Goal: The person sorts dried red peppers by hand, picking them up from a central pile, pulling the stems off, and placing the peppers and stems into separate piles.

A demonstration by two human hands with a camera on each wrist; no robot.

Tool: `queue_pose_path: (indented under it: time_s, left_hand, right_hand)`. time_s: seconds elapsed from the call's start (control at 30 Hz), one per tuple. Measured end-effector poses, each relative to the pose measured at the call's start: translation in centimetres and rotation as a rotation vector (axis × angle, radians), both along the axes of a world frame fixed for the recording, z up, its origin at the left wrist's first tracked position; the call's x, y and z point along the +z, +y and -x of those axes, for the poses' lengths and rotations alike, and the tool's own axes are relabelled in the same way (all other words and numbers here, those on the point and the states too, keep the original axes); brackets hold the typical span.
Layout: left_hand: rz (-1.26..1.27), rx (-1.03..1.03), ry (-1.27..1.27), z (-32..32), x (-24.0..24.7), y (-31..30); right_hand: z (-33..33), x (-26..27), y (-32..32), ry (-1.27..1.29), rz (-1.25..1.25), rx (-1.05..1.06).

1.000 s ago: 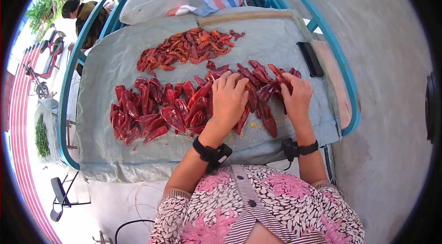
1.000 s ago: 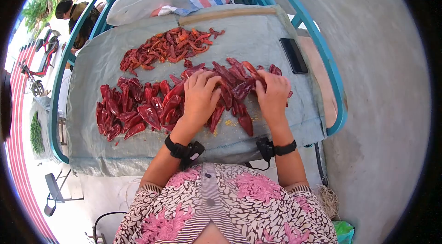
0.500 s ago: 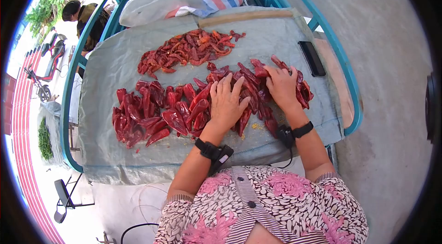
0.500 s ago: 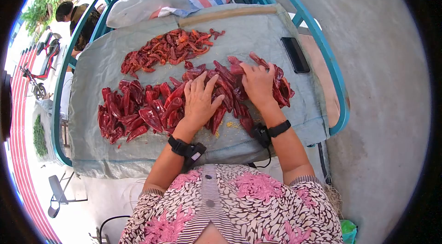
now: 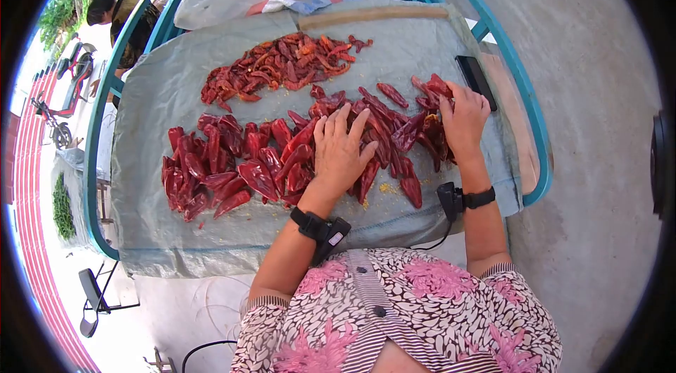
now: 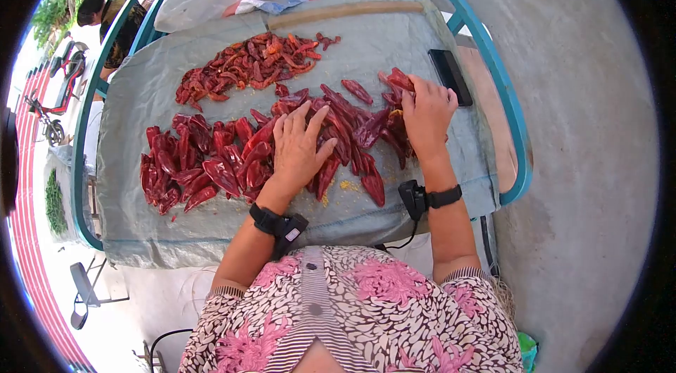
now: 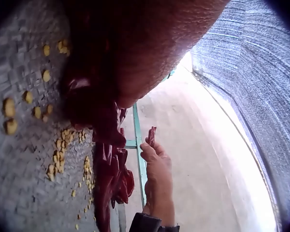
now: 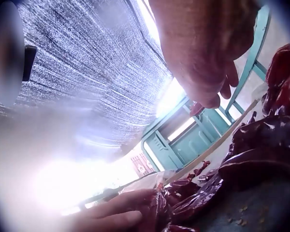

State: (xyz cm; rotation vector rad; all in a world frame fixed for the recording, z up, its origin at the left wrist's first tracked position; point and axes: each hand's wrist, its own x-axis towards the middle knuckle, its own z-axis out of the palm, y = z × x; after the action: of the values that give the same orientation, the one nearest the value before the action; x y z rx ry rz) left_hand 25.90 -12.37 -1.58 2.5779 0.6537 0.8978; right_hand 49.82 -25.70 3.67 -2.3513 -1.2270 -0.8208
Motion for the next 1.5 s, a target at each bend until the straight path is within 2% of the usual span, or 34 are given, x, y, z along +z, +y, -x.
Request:
queue_pose_path:
  time_s: [0.13,0.23,0.43,0.63,0.77,0.87,0.97,1.07,1.17,1.27,1.37,1.47,1.5]
  left_hand:
    - [-0.005,0.006,0.009,0.0,0.2,-0.1]
    - [-0.013,0.006,0.004,0.0,0.1,-0.1]
    - [-0.011,0.009,0.009,-0.1,0.3,-0.1]
    - [-0.006,0.010,0.014,-0.1,0.2,-0.1]
    - [0.003,0.014,0.021,-0.1,0.1,-0.1]
    - [0.009,0.013,0.027,-0.1,0.2,-0.1]
    - [0.011,0.009,0.029,-0.1,0.1,0.0]
    - [0.013,0.004,0.033,-0.1,0.0,0.0]
    - [0.007,0.005,0.029,0.0,-0.1,0.1]
    - [-0.003,0.006,0.024,-0.1,-0.4,0.1]
    - [0.006,0.011,0.020,-0.1,-0.6,0.2]
    - [0.017,0.013,0.021,-0.1,-0.3,0.2]
    - [0.012,0.014,0.019,-0.1,-0.6,0.3]
  right_hand:
    - [0.9,0.1,1.6,0.032,-0.073,0.047]
    - [2.0,0.1,3.0,0.019,0.106,0.211]
    - [1.7,-2.2,5.1,-0.012,0.257,0.272]
    - [0.8,-2.7,5.2,-0.063,0.217,0.227]
    - [0.7,0.2,3.2,-0.055,0.108,0.069]
    - [1.2,1.3,1.4,0.014,0.066,0.192]
    - [3.2,1.7,0.0,0.165,0.351,0.444]
    - [3.3,0.1,0.0,0.096,0.442,0.436]
    - [3.4,1.5,1.1,0.292,0.601,0.364]
    - [3.0,1.7,1.5,0.406,0.643,0.371]
    - [3.1,2.0,0.8,0.322,0.605,0.407]
    - [2.7,2.7,0.0,0.311,0.429,0.388]
    - [2.7,2.7,0.1,0.427,0.333,0.369]
